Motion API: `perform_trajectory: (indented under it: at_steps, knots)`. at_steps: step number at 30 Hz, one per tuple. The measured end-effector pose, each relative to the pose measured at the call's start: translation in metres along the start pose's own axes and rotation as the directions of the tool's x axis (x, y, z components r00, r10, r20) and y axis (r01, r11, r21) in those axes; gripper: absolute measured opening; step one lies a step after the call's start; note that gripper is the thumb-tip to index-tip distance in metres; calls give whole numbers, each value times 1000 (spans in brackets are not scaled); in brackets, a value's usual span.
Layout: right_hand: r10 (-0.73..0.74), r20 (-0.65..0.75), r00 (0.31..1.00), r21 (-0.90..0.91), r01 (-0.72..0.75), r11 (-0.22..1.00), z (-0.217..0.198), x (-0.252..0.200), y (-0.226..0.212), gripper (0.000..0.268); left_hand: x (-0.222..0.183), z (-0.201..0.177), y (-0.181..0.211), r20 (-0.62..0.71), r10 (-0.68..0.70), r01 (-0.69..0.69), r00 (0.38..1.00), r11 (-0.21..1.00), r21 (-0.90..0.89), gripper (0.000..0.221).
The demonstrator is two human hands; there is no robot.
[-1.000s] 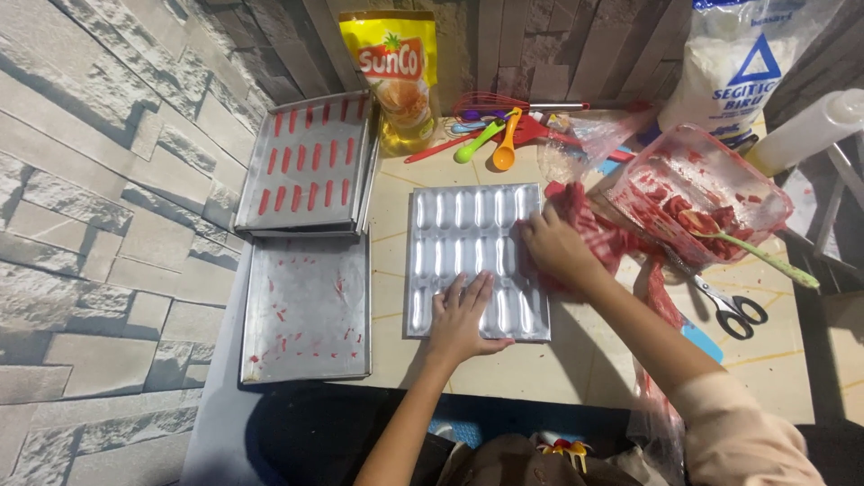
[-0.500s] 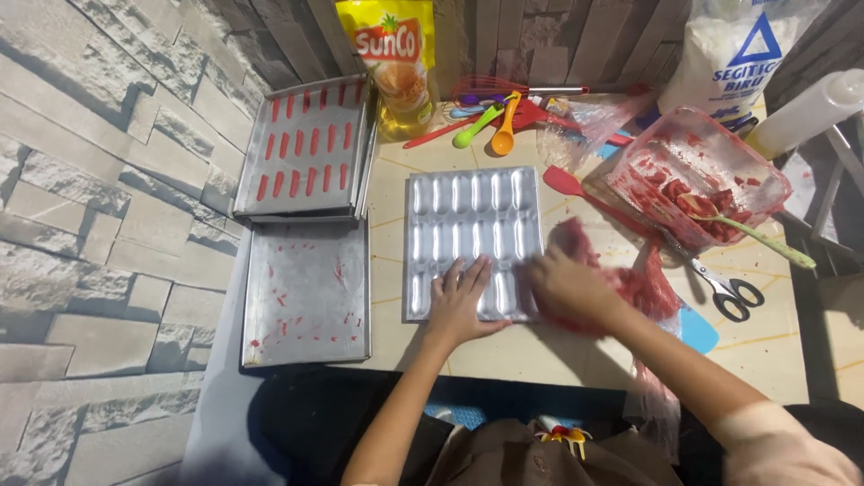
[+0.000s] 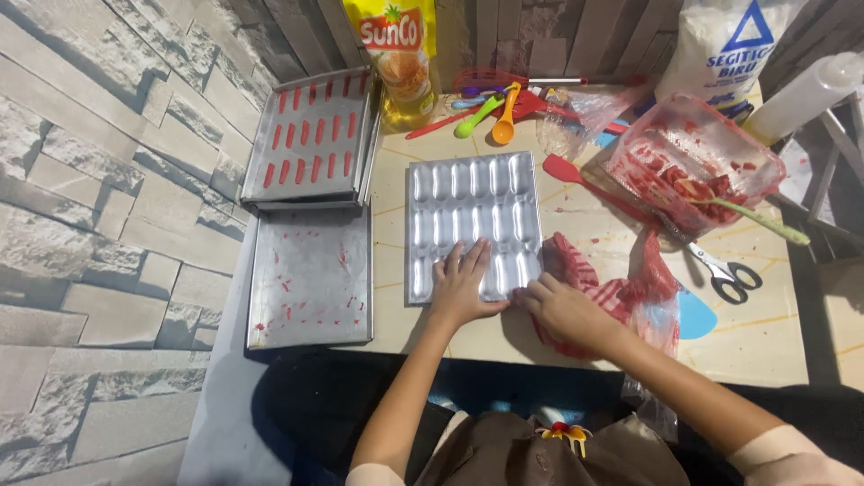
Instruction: Greasing a multi-cavity baking mold with a cloth and then filling it with batter using a piping bag.
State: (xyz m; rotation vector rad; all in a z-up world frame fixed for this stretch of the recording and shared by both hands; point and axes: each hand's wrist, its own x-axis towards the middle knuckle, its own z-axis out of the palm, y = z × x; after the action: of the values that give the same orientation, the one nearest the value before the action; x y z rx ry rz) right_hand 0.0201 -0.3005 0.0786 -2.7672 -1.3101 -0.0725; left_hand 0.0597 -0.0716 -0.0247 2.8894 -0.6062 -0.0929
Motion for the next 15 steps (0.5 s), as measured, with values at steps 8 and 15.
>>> perform_trajectory:
  at_steps: [8,15]
  knots:
    - [18,-77,997,-163,-30,986,66,63,62,26,-4,-9,1,39,12,-11,999,1000,-29,116]
    - [73,-102,992,-265,-98,959,95,75,56,19,-5,-33,11,62,21,-19,998,1000,-23,118]
